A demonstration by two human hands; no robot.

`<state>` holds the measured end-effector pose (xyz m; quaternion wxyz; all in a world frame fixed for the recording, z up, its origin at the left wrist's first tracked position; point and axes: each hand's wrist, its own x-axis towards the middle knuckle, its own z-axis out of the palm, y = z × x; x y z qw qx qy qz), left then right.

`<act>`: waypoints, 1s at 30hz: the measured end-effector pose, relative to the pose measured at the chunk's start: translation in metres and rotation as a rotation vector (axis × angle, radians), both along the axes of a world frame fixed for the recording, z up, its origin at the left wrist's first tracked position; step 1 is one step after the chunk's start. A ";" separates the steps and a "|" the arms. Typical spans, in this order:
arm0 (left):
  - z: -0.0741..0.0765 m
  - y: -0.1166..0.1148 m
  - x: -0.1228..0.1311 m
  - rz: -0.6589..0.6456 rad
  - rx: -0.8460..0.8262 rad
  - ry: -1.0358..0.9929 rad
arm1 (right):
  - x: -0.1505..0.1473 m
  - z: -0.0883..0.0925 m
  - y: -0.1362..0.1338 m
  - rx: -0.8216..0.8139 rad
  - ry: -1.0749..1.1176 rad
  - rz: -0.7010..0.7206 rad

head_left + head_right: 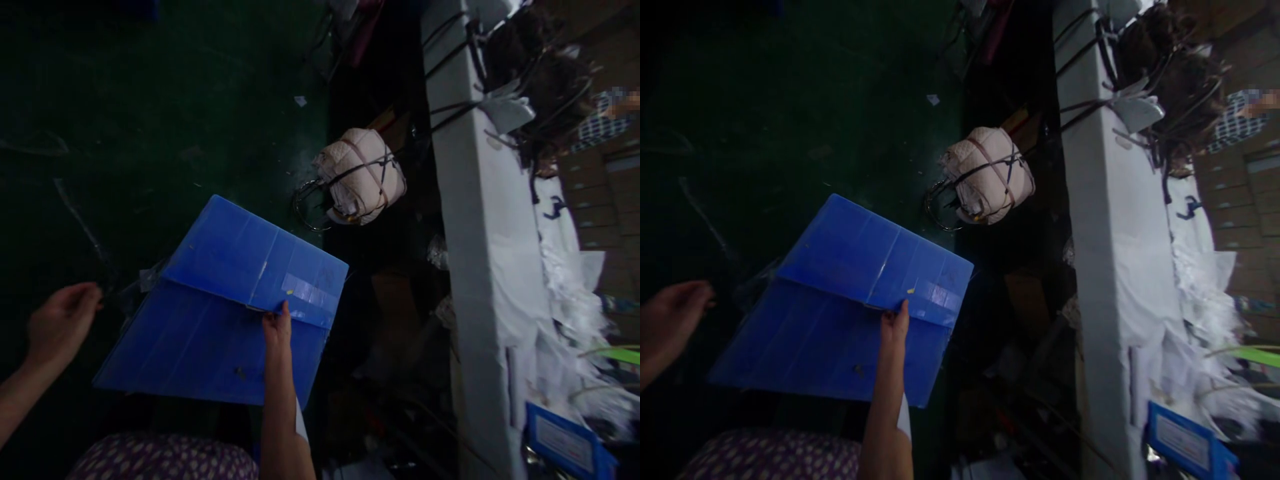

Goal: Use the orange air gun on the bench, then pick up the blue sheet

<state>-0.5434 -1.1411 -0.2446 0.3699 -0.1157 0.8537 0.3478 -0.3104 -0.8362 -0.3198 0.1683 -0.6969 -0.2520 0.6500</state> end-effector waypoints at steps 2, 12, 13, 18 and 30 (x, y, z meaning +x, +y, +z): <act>0.013 0.053 0.015 0.153 0.074 -0.103 | 0.007 0.006 0.004 -0.018 0.041 -0.077; 0.014 0.198 0.101 0.450 0.514 -0.348 | 0.044 0.033 0.011 0.097 0.057 0.006; 0.007 0.199 0.104 0.470 0.484 -0.298 | 0.051 0.035 0.010 0.119 0.023 0.058; -0.025 0.174 0.114 -0.110 0.364 -0.058 | 0.115 0.053 0.025 0.269 -0.220 0.327; -0.045 0.179 0.094 -1.160 -0.017 0.621 | 0.177 0.007 0.111 0.352 -0.750 0.703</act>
